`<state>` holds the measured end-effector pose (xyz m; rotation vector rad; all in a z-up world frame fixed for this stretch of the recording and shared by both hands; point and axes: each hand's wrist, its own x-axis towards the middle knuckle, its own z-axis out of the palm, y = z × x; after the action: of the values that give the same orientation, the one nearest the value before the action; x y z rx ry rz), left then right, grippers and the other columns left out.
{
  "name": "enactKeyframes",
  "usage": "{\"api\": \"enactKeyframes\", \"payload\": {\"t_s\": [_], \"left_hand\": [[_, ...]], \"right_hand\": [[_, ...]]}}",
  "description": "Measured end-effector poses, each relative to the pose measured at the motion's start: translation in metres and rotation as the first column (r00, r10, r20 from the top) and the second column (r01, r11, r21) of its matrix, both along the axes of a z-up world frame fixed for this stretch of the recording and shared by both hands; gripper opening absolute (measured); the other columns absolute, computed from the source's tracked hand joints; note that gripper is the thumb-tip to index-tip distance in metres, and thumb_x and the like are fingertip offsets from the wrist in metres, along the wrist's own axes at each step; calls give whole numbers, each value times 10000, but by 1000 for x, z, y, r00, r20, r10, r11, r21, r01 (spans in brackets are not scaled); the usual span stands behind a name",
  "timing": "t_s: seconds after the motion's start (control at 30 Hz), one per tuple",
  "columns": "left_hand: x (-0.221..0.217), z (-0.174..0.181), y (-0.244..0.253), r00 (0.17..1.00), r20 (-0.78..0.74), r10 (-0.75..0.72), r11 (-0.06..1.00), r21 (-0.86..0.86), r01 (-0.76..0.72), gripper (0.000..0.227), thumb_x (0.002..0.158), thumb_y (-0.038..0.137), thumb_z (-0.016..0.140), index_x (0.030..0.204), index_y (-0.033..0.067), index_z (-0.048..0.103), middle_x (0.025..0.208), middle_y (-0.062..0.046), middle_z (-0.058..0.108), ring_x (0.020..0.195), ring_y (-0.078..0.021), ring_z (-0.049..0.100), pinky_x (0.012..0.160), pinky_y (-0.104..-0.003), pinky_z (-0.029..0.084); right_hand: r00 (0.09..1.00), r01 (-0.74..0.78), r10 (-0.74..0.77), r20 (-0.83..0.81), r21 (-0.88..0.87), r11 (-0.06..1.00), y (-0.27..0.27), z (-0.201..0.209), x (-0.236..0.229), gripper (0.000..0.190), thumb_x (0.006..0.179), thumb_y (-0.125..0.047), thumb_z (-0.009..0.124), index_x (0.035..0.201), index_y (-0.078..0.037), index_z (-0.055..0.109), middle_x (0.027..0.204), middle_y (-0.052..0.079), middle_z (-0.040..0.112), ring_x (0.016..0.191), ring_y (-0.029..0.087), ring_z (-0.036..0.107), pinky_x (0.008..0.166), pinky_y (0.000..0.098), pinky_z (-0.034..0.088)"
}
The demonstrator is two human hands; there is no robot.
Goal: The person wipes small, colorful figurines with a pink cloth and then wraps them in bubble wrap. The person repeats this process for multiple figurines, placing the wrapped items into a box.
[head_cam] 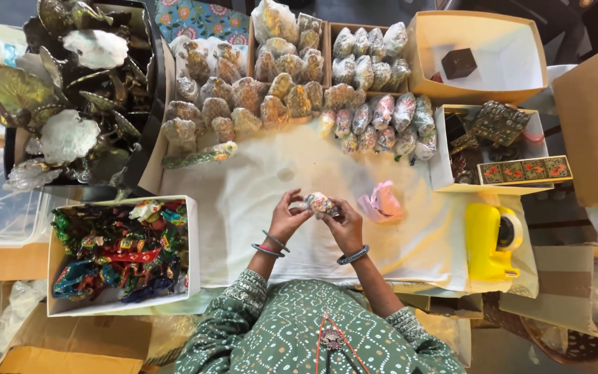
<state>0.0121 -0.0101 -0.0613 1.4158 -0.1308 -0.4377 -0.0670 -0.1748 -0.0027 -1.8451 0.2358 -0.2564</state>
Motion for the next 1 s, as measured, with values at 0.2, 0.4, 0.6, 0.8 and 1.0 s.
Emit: {"api": "enactKeyframes", "payload": {"t_s": [0.2, 0.4, 0.6, 0.8, 1.0], "left_hand": [[-3, -29, -6, 915, -402, -41, 952, -293, -86, 295, 910, 74, 741, 1185, -29, 712, 1037, -77, 768, 919, -160, 725, 839, -313, 624], [-6, -30, -4, 900, -433, -59, 948, -306, -85, 312, 928, 101, 728, 1217, -12, 699, 1080, -74, 752, 960, -153, 724, 870, -342, 625], [-1, -38, -5, 901, -406, -150, 936, -352, -3, 309, 974, 127, 698, 1253, -2, 663, 1122, -47, 733, 1015, -141, 701, 885, -341, 618], [13, -81, -17, 939, -344, 27, 1000, 3, -28, 456, 962, 206, 637, 1379, 116, 475, 1148, 14, 625, 934, -149, 685, 752, -373, 602], [26, -149, 34, 802, -597, 2, 999, 36, 25, 318, 1030, 308, 571, 1163, 29, 646, 912, -167, 751, 706, -231, 744, 617, -334, 617]], "right_hand": [[984, 171, -171, 55, -7, 985, 18, 1, 3, 415, 840, -113, 858, 1184, 14, 663, 994, 95, 760, 871, 110, 726, 719, 262, 608], [986, 146, -139, 89, -80, 986, 24, 24, 6, 467, 822, -123, 841, 1231, -16, 641, 1043, 96, 755, 878, 127, 740, 703, 268, 612], [972, 179, -119, 203, -311, 933, 27, 23, 8, 424, 810, -93, 852, 1193, -7, 692, 947, 132, 701, 785, 207, 717, 662, 307, 592], [963, 218, -130, 235, -402, 889, 2, -28, 36, 425, 756, -124, 871, 1137, -23, 713, 918, 127, 704, 757, 239, 693, 672, 350, 561], [937, 347, -284, 203, -445, 826, -41, -46, 100, 410, 786, -158, 864, 1132, -8, 703, 929, 156, 690, 803, 301, 683, 731, 409, 547]]}}
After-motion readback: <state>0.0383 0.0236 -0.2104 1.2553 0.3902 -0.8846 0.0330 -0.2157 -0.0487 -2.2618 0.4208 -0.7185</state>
